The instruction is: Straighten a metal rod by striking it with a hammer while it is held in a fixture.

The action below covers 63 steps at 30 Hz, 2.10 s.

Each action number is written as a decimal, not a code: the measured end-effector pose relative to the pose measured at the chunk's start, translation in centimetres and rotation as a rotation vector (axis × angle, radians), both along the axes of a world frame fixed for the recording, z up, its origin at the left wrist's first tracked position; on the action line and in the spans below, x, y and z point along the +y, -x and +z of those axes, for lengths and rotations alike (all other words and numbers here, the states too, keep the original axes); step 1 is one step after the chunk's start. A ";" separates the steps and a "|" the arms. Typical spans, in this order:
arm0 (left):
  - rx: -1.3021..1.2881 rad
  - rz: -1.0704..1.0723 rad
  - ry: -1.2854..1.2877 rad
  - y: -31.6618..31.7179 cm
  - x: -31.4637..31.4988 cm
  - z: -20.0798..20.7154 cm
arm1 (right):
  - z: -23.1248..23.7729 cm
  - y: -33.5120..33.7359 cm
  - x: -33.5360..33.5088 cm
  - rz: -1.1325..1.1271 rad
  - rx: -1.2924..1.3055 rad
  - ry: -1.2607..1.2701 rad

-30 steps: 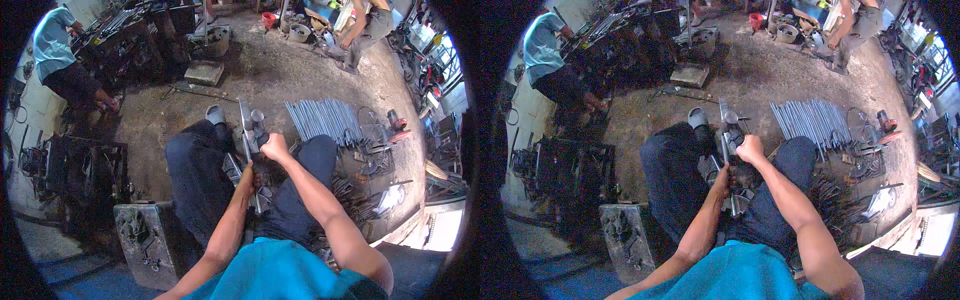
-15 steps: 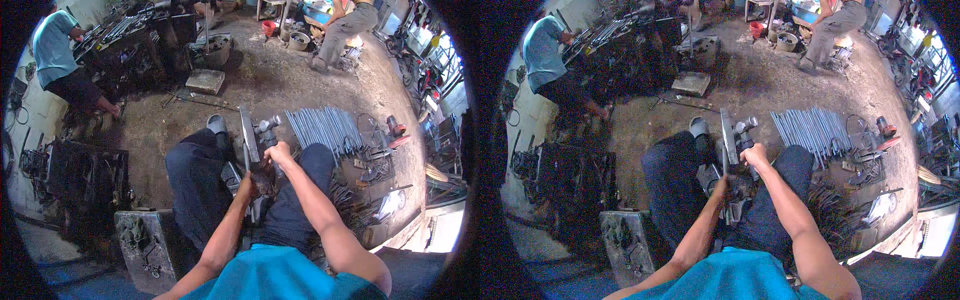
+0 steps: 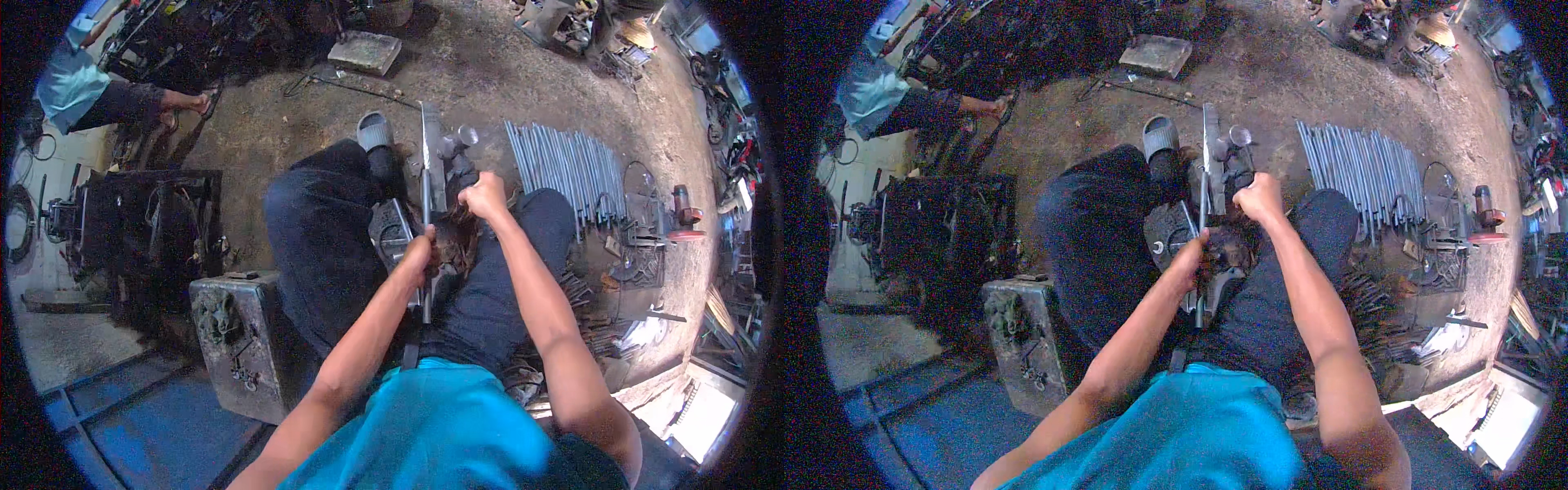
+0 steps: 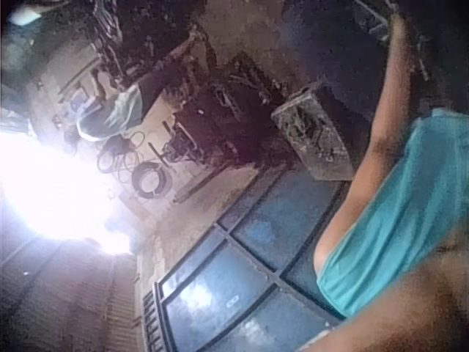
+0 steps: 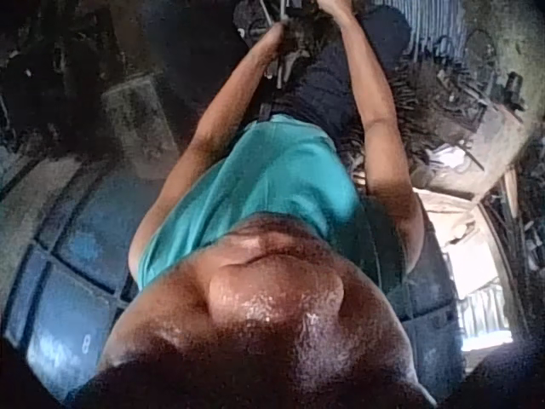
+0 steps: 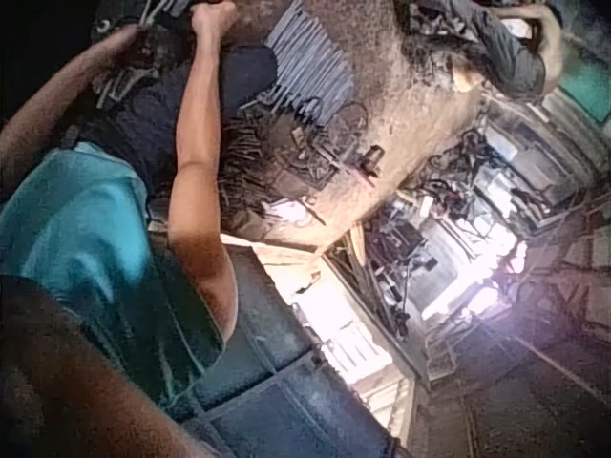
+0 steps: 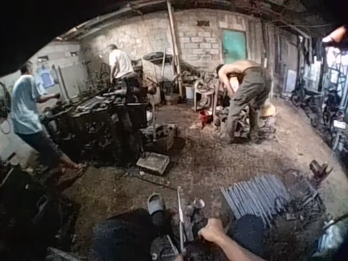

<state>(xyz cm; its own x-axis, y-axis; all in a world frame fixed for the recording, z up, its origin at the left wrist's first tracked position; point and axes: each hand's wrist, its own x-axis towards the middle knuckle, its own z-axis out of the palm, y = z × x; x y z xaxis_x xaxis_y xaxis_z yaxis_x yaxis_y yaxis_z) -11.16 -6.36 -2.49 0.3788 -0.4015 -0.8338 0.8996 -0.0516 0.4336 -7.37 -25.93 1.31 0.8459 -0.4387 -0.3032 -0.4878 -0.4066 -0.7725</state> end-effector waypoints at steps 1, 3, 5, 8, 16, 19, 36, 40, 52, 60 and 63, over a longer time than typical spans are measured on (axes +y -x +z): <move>0.056 0.015 -0.020 0.0 0.4 -0.3 | -0.3 -0.3 0.1 0.037 0.005 0.072; 0.021 -0.062 -0.104 -0.3 1.2 0.2 | -0.7 -0.6 0.0 0.096 0.049 0.184; -0.072 -0.132 -0.234 -0.1 1.4 0.5 | -1.1 -0.8 -0.1 0.096 0.034 0.211; -0.285 -0.148 -0.412 0.8 1.9 1.7 | -1.0 -1.0 -0.2 0.088 0.013 0.247; -0.517 -0.466 -0.662 -1.1 1.5 -0.2 | -2.3 -1.5 -0.4 0.051 0.112 0.113; -0.497 -0.472 -0.615 -0.8 0.9 0.6 | -2.3 -0.9 -1.0 0.094 0.224 0.048; -0.605 -0.367 -0.524 1.0 1.2 -1.4 | 2.2 -1.1 -1.5 0.118 0.016 0.364; -0.620 -0.283 -0.550 1.5 0.8 -0.1 | 3.9 -1.1 -0.5 -0.025 -0.255 0.126; -0.696 -0.375 -0.663 1.3 1.5 0.9 | 6.7 -1.4 0.0 -0.027 -0.405 0.140; -0.620 -0.423 -0.551 0.2 0.8 1.9 | 1.8 -0.7 -0.8 0.106 -0.015 0.413; -0.658 -0.423 -0.582 0.5 1.4 0.7 | 5.4 -1.8 -0.3 0.001 -0.414 0.187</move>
<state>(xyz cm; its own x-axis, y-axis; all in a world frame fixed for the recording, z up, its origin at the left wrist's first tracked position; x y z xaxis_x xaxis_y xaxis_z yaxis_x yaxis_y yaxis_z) -11.66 -4.94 -1.84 0.7595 -0.2036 -0.6179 0.3445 -0.6798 0.6474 -5.54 -26.23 6.72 0.8795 -0.4532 0.1453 -0.1526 -0.5578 -0.8159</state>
